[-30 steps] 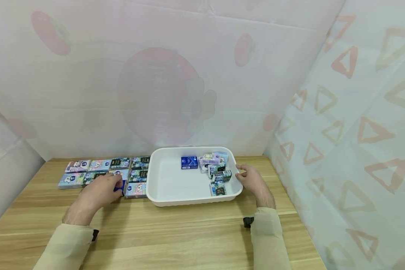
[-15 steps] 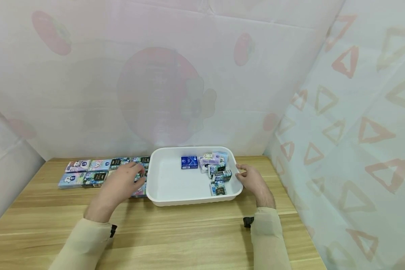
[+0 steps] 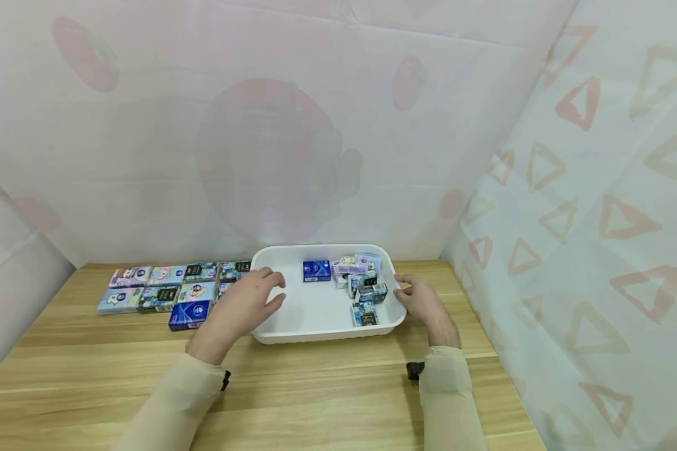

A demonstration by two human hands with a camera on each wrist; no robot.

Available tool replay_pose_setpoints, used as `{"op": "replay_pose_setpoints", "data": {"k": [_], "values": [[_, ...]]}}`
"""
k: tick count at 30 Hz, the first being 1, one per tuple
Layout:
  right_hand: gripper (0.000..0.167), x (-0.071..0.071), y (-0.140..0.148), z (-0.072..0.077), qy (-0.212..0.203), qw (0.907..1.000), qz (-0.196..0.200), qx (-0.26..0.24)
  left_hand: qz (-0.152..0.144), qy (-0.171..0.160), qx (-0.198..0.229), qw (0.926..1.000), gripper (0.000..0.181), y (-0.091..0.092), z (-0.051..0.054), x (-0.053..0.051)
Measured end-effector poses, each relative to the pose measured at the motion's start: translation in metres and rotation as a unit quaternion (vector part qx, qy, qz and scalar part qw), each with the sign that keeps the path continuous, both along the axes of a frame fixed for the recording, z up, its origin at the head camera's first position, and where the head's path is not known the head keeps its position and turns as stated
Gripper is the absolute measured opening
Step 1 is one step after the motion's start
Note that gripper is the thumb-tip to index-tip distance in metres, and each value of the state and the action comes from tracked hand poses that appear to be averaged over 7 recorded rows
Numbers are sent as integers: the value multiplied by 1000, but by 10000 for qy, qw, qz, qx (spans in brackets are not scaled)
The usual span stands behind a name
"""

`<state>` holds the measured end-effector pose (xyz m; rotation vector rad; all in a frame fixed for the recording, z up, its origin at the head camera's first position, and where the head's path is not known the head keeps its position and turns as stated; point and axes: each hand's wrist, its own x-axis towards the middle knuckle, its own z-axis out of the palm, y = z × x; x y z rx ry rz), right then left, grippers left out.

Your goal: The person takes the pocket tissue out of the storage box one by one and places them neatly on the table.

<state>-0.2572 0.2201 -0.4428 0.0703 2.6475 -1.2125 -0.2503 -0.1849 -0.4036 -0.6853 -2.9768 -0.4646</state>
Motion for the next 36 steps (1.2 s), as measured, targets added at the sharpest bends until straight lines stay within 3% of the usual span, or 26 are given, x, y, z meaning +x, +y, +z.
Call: {"op": "replay_pose_setpoints", "data": {"k": [23,36], "values": [[54,-2,1,-1,34,10000,61,-13,-754,-16,40,9971,26,88,-24,-4],[55,-1,-1,0,-24,10000,23,-31,-891,-107,90,9959,41,134,-35,-7]]}}
